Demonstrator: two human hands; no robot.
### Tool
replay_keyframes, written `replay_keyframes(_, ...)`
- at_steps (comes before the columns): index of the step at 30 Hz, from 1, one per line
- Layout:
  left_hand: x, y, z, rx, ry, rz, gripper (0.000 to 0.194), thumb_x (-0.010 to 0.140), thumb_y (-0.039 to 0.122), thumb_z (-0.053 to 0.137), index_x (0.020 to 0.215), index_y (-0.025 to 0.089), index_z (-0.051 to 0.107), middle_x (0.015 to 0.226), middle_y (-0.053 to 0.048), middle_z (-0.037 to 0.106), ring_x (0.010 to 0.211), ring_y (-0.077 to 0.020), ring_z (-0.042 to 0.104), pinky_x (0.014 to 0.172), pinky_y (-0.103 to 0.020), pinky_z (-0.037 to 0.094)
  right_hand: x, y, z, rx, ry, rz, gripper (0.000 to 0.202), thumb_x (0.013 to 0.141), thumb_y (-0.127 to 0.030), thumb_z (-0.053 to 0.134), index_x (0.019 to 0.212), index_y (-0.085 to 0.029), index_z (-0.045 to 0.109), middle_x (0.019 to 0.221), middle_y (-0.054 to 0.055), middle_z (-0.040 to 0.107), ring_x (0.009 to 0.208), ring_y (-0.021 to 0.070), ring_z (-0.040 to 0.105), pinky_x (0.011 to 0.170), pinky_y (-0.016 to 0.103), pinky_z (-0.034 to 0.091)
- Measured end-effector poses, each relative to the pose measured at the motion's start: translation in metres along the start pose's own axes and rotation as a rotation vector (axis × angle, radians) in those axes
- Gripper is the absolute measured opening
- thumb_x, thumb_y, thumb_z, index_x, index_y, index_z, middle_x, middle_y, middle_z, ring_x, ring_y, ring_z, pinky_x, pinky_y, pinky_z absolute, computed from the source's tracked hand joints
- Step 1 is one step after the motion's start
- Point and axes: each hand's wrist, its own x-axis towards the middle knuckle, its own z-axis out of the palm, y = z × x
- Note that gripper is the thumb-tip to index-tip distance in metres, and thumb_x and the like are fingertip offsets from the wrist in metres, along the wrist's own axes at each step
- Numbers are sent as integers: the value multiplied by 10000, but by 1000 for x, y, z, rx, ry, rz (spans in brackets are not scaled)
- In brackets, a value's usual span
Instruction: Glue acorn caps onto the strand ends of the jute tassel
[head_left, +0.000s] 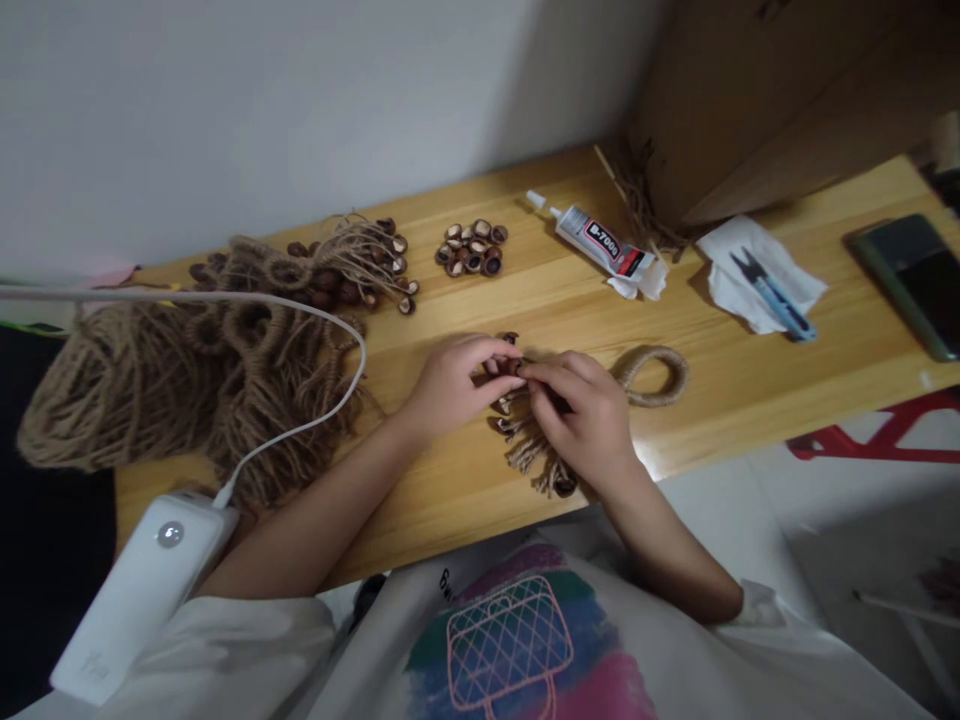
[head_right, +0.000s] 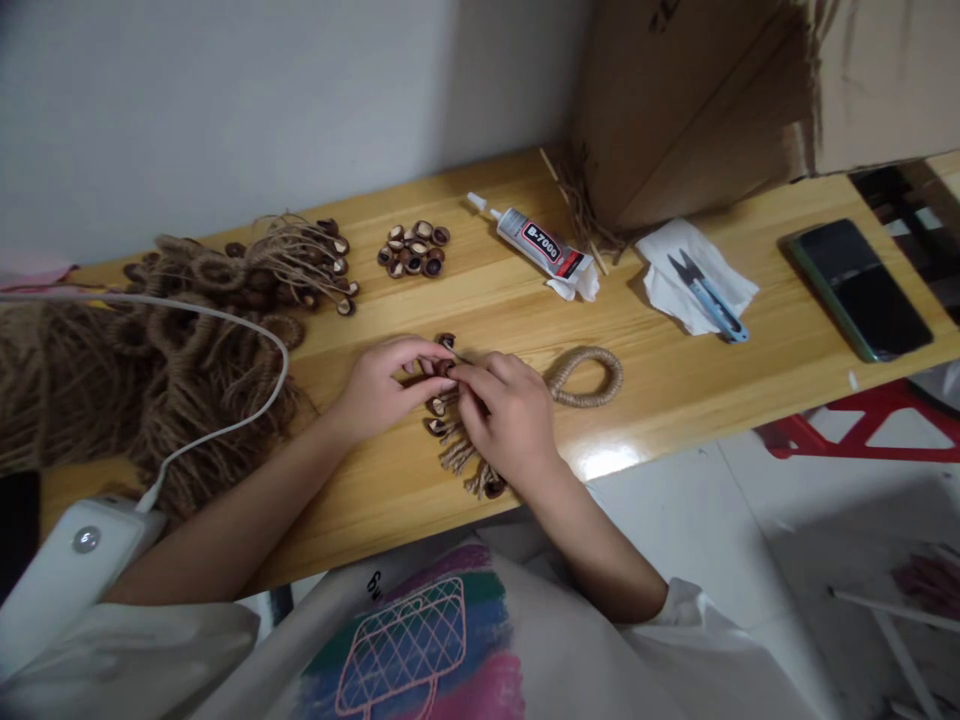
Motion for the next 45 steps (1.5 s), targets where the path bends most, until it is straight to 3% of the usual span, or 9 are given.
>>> replay_keyframes(30, 0, 1, -1, 16, -18, 4, 163, 757, 209, 697, 909, 156, 672, 818, -21, 693, 715, -119, 619, 686, -241, 503, 0, 2, 1, -37, -25, -2, 191, 851, -154, 500, 957, -167, 658, 850, 79, 659, 781, 200, 603, 692, 342, 487)
replay_keyframes(38, 1, 0, -1, 6, -4, 26, 172, 784, 240, 677, 941, 171, 687, 827, -27, 700, 718, -124, 630, 688, -248, 509, -1, 0, -1, 25, 28, 9, 198, 866, -160, 492, 965, -169, 663, 869, 78, 673, 803, 194, 616, 718, 340, 502)
replay_keyframes(45, 1, 0, -1, 9, -11, 4, 175, 775, 239, 684, 937, 173, 692, 832, -31, 703, 720, -130, 629, 694, -259, 510, -1, 0, -1, 2, -21, 22, 235, 866, -165, 480, 989, -169, 680, 857, 82, 665, 798, 200, 609, 708, 352, 496)
